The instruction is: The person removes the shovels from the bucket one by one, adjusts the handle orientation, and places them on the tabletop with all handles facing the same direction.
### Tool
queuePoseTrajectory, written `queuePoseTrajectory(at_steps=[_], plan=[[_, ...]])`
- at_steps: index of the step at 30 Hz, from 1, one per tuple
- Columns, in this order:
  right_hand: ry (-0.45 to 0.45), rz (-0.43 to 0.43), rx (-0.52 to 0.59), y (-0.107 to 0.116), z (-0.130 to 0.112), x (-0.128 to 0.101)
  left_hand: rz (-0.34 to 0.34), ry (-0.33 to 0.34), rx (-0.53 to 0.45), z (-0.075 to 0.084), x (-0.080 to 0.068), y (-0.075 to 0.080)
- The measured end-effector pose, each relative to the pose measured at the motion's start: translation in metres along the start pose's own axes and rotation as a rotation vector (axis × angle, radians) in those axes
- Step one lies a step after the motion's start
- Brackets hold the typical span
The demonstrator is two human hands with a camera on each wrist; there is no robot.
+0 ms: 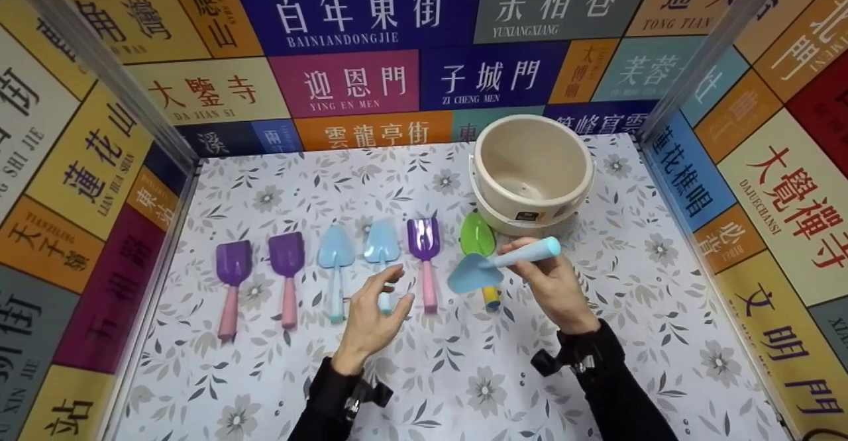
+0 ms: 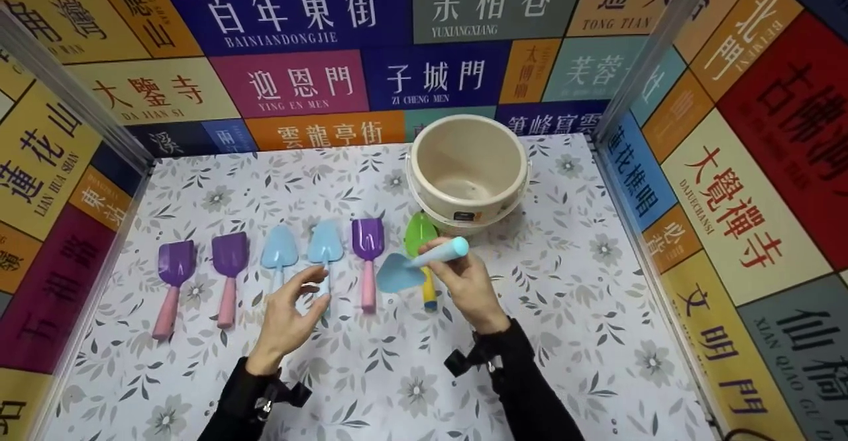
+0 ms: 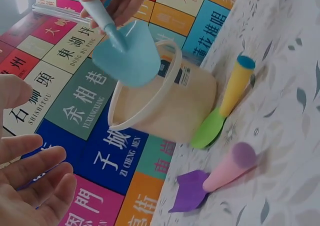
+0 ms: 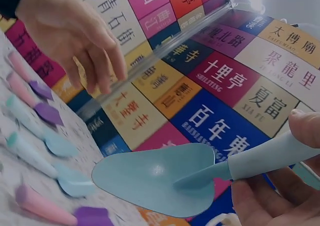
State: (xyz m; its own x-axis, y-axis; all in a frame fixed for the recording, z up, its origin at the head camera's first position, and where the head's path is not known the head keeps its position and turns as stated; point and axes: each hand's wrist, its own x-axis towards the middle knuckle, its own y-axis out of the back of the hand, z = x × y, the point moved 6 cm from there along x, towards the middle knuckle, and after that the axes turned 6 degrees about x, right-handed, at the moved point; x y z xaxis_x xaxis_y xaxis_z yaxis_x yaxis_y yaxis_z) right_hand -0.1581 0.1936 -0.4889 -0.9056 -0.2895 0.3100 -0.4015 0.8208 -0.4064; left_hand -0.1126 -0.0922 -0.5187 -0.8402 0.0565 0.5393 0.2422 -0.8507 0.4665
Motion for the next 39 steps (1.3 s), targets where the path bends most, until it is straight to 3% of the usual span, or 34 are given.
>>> queuePoseTrajectory(at_steps=[7,15,26,32,39], plan=[[0.016,-0.125,0.296,-0.021,0.026,-0.010,-0.105,0.157,-0.181,-0.004,-0.014,-0.025],[0.016,-0.184,0.458,-0.037,0.043,-0.018,-0.184,0.292,-0.335,-0.004,-0.023,-0.040],[0.065,-0.228,0.520,-0.044,0.050,-0.015,-0.108,0.381,-0.442,-0.006,-0.017,-0.043],[0.064,-0.231,0.532,-0.045,0.054,-0.013,-0.076,0.357,-0.398,-0.006,-0.015,-0.043],[0.074,-0.246,0.510,-0.047,0.053,-0.011,0.026,0.316,-0.311,-0.005,-0.012,-0.038]])
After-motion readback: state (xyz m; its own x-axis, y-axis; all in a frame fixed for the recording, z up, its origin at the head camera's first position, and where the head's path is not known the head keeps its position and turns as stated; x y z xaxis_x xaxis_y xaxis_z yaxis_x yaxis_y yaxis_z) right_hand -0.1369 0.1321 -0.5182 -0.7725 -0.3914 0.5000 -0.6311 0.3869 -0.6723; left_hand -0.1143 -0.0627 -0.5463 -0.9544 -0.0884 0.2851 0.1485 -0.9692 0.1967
